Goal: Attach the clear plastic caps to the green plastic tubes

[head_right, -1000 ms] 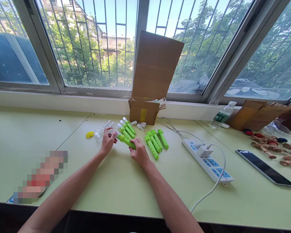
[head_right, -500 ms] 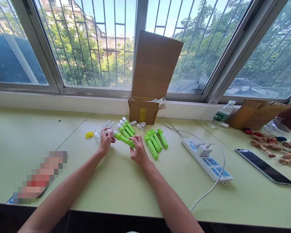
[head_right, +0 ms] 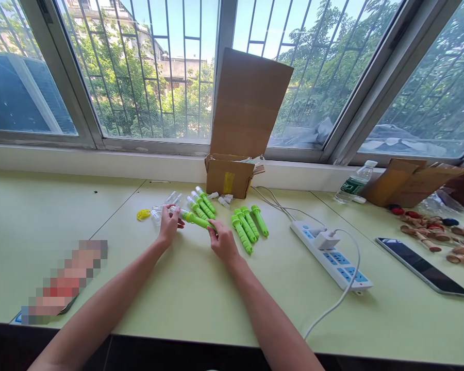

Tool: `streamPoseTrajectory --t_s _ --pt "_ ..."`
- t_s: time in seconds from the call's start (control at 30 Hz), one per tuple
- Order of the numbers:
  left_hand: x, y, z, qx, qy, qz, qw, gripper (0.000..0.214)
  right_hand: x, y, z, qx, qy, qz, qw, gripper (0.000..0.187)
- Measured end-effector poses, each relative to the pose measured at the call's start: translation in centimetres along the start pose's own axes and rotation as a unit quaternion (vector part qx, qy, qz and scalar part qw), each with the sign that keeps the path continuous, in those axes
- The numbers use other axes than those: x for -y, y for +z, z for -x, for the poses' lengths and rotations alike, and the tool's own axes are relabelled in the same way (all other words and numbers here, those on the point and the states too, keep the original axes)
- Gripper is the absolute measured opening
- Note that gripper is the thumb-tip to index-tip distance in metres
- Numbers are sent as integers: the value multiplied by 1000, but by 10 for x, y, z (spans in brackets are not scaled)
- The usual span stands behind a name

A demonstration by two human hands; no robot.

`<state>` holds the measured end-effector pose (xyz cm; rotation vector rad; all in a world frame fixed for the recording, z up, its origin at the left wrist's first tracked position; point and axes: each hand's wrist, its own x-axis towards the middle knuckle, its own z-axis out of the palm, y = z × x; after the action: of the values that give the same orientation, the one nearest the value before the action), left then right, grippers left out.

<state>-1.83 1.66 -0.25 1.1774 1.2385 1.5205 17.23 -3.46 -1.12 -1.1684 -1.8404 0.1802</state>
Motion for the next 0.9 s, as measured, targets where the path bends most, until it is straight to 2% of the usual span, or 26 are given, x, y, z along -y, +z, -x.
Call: streamPoseTrajectory --t_s 0.17,0.4,0.5,0.73,0.9 --pt "2 2 1 6 -7 -1 1000 37 7 -3 0 -3 17 -36 999 40" --pt "5 1 0 13 -12 -2 1000 38 6 -2 -2 -40 7 -29 999 21" --pt "4 1 0 13 -14 0 1000 38 4 -2 -1 -45 12 -28 999 18" --pt "3 1 0 9 -20 1 1000 38 2 0 0 -18 14 -10 1000 25" --pt "3 2 1 14 -16 2 1000 38 6 0 0 -12 27 -26 999 38"
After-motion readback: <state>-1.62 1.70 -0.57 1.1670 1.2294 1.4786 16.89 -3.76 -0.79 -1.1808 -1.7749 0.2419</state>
